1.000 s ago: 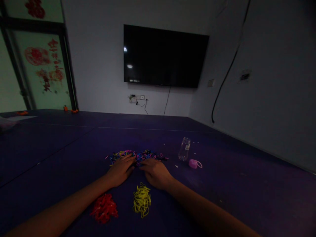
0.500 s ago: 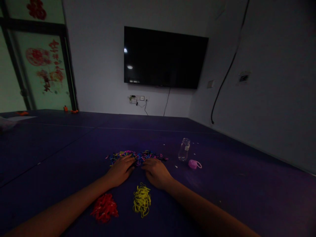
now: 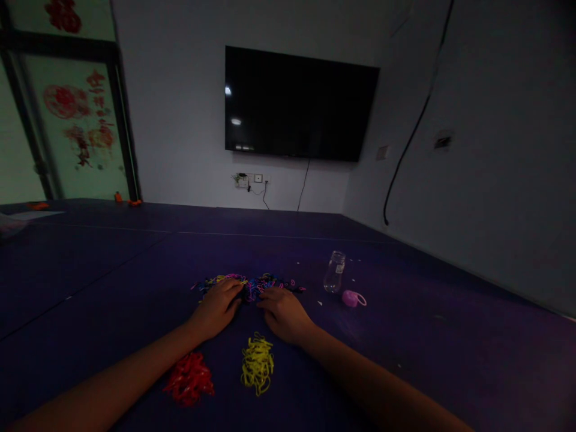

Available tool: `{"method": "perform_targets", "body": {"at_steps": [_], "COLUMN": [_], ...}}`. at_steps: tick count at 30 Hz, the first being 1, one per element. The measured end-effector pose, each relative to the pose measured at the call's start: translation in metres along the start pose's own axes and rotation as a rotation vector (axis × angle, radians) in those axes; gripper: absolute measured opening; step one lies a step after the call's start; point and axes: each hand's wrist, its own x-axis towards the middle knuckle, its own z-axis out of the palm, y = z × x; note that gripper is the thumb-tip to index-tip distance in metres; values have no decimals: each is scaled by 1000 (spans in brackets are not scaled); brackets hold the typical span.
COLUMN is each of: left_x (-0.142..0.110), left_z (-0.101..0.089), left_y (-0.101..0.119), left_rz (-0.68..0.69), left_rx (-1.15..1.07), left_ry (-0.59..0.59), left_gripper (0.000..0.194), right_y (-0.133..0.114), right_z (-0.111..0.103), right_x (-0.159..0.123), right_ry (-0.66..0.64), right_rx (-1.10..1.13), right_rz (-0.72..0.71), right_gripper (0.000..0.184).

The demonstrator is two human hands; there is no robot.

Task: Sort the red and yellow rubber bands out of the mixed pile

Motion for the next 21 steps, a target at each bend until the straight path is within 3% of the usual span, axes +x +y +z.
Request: {"method": "perform_targets", "body": {"at_steps": [9, 14, 21], "left_x": [-1, 1, 1], "left_z": [2, -5, -14], "left_y": [-1, 6, 13], "left_rz": [10, 105, 229], "left_rx": [-15, -106, -208], "left_ry": [33, 32, -15], "left_gripper": [33, 36, 31], "right_y": [0, -2, -5], "right_z": [0, 1, -1], "right_x": [0, -2, -3], "right_ry": [-9, 44, 75], "right_rx": [26, 3, -1], "right_rz": [16, 64, -110], "right_gripper": [28, 39, 36]}}
